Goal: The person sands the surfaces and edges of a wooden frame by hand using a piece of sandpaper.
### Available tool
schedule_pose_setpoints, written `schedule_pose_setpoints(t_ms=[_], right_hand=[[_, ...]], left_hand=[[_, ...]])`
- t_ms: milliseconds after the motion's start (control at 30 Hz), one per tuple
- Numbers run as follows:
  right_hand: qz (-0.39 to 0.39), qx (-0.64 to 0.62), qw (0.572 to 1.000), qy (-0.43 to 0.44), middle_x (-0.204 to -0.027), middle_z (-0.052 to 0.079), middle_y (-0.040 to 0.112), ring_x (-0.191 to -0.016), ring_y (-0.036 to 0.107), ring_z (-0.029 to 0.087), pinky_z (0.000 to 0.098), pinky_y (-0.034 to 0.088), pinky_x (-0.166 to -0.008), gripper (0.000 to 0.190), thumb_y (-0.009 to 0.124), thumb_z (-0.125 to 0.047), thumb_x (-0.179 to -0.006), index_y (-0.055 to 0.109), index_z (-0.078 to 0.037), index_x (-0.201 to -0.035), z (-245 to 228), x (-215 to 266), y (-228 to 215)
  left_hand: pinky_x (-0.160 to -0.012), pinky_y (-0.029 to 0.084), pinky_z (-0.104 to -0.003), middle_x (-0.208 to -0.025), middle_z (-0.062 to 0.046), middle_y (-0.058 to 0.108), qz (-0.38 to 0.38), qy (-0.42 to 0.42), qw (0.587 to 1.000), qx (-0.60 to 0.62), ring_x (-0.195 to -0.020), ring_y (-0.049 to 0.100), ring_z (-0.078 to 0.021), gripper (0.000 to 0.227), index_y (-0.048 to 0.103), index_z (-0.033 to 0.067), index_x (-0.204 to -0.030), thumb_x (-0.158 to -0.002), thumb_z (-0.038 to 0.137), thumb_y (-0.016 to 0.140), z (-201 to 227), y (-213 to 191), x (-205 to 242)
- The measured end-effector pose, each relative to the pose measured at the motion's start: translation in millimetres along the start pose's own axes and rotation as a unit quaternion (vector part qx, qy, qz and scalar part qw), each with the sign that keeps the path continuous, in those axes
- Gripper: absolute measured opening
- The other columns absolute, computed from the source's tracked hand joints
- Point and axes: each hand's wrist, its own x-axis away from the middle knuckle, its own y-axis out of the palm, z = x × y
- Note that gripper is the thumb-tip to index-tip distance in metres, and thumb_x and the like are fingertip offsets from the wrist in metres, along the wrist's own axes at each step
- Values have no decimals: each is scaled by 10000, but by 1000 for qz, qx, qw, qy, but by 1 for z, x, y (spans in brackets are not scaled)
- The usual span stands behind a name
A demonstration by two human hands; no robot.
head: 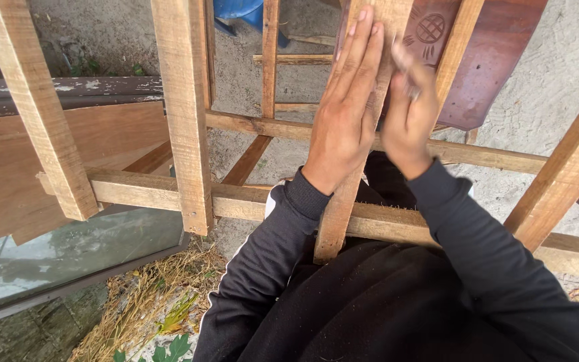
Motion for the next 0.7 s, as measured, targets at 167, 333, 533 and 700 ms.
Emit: schedule_pose_setpoints(t_ms=[167, 333, 533, 700], right_hand=[[11, -1, 1000, 16, -1526, 174, 586, -1402, 559, 265, 379, 429, -1224, 317, 430, -103, -1213, 507, 6, -1501, 0, -3, 3], [-2, -24, 999, 22, -1485, 175, 585, -1430, 569, 253, 383, 458, -1224, 290, 439, -177, -1228, 488, -8, -1458, -18, 45, 7], [37, -39, 998, 25, -1485, 169, 597, -1376, 579, 240, 386, 461, -1211, 330, 433, -185, -1216, 513, -5, -1481, 3, 7, 8], [16, -12, 999, 35, -1520, 178, 562, -1424, 554, 261, 396, 438, -1234, 322, 420, -227, -1230, 490, -14, -1461, -22, 56, 12]], left_hand=[[-1375, 190, -326, -1699, 8, 163, 1, -8, 1000, -12, -1601, 173, -160, 522, 216, 209, -1671, -1222, 105, 460, -5, 3, 4], [-1382, 183, -331, -1700, 0, 170, 0, -12, 1000, -13, -1602, 182, -169, 543, 210, 209, -1676, -1204, 54, 430, -6, 2, 10], [-1369, 230, -300, -1686, -3, 233, 1, -18, 1000, -13, -1594, 237, -170, 524, 233, 226, -1638, -1196, 54, 456, -10, 9, 13], [-1374, 206, -328, -1686, -14, 231, 4, -15, 1000, -19, -1594, 225, -191, 583, 216, 222, -1664, -1160, 40, 446, -9, 1, 13]])
